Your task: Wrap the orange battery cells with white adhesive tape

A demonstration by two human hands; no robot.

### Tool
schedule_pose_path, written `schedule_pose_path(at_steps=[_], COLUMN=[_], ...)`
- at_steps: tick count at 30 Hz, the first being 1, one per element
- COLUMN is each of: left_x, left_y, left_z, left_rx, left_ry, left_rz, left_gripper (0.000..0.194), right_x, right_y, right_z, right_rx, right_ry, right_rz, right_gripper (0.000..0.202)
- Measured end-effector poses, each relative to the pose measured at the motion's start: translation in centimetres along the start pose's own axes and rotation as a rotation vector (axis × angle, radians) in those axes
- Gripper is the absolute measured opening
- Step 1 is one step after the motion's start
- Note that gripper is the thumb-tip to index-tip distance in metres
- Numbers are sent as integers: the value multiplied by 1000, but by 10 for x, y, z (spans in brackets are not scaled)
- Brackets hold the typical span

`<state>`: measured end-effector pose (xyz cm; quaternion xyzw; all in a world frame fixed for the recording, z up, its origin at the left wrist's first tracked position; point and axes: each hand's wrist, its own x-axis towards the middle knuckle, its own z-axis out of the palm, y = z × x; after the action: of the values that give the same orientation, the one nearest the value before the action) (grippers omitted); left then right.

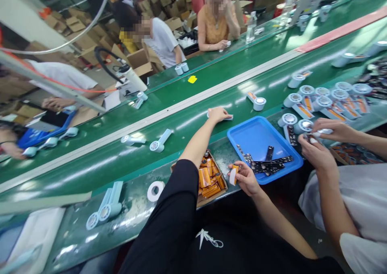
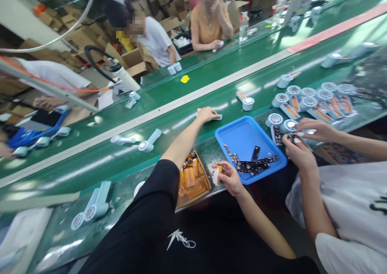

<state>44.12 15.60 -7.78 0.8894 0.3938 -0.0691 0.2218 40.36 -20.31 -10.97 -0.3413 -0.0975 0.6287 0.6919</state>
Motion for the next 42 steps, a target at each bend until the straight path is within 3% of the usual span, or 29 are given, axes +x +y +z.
schedule_pose_path(at_steps=[4,6,9,11,14,15,17,18,19,21,23,26,28,30,34,38,42], left_x=[18,26,21,-2,-70,-99,-159,-187,-211,-245,-260,-256,-247,-239,-237,-243,-240], left_y=[20,32,41,30,-26,-52,-109,-136,-161,-198,-220,-234,-239,-245,-256,-257,-249], left_z=[-2,-2,-2,-1,-6,-10,-20,-25,-29,-33,-32,-31,-34,-41,-55,-54,-43], left_rx=[-1,14,28,4,-19,8,149,227,277,308,276,223,190,144,26,-36,-54], left_ry=[-110,-107,-27,38,255,341,444,441,362,209,109,45,13,-13,6,89,123], left_rz=[-122,-165,-87,23,126,73,-185,-313,-399,-440,-366,-249,-214,-194,-141,-145,-190], left_gripper=[40,44,45,48,49,46,47,49,49,42,30,21,21,19,17,22,20], right_x=[0,0,-2,-4,-4,-3,-2,-2,-3,-6,-9,0,24,64,168,242,265], right_y=[-3,-5,-7,-7,-3,-2,0,0,-2,-9,-22,-42,-47,-41,-2,36,49], right_z=[-4,-3,-3,-6,-14,-17,-19,-19,-17,-9,7,50,90,132,196,216,208], right_rx=[-30,-51,-76,-81,-84,-86,-91,-100,-119,-185,-271,-412,-536,-684,-1017,-1659,-1923], right_ry=[32,35,39,37,11,5,13,24,31,26,-8,-88,-142,-204,-412,-525,-681], right_rz=[35,52,65,70,69,64,44,35,32,30,-7,-155,-254,-335,-447,-414,-343], right_gripper=[53,54,56,57,58,58,57,57,56,55,50,41,41,44,37,35,36])
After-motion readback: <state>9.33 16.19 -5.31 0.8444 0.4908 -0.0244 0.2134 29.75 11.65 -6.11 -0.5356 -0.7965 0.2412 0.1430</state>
